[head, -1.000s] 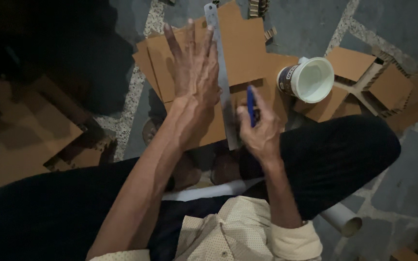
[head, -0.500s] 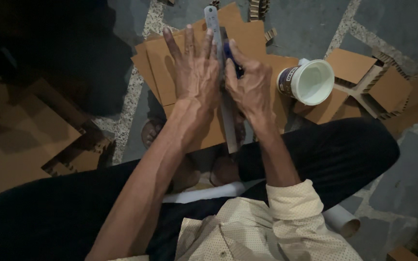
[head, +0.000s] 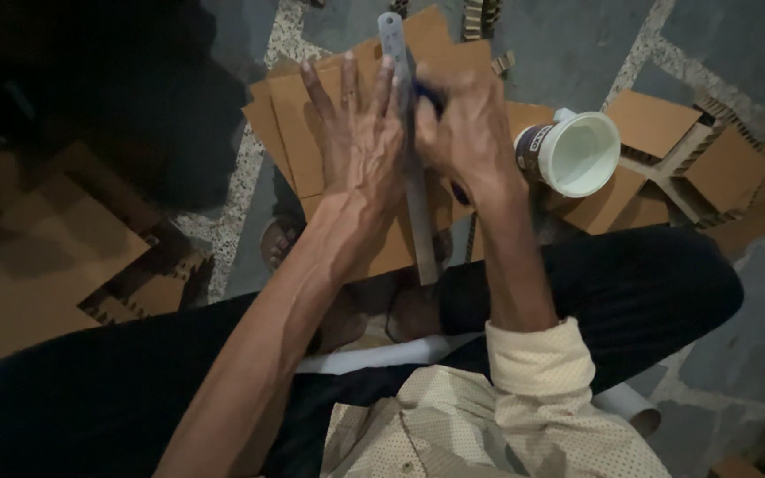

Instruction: The person sits on the floor and uses a metal ruler and a utility knife to cut a piece of corrugated cardboard into smaller rectangular pieces. They repeatedly measure, score, and separate the cardboard, stacking the finished pieces nearby.

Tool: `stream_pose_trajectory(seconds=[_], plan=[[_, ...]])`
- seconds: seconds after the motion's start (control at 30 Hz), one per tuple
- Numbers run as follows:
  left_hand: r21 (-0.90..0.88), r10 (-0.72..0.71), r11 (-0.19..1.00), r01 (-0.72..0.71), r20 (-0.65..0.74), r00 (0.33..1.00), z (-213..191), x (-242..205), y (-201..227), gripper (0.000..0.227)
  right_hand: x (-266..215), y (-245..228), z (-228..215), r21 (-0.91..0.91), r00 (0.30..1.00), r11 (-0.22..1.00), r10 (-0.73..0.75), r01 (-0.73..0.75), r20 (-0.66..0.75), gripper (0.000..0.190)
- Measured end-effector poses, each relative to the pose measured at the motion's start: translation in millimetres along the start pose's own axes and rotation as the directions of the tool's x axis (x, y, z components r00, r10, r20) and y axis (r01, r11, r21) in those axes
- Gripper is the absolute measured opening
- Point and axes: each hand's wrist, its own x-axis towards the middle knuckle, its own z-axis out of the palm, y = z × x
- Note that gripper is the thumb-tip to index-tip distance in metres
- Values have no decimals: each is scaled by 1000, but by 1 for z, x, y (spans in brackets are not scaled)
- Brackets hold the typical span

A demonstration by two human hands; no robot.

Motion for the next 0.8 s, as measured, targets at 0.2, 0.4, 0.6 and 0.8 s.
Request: stream_pose_trajectory(seconds=[0.2,0.4,0.6,0.8], plan=[[33,-2,999,0,68,998,1,-2,0,110,-52,-32,-35,122,869,897,366,-424,333,37],[41,-27,999,28,-7,1000,4,-8,-1,110,-116,-74,-71,292,866,818,441,-496,237,36],[-125,7,992,-13,-47,999,22,-16,-7,122,-149,-80,-29,378,749,653,626,-656,218,39],[-102,41,993,-64,-215,976,36,-75,-2,123,-159,-52,-10,342,790,725,604,-598,100,44]])
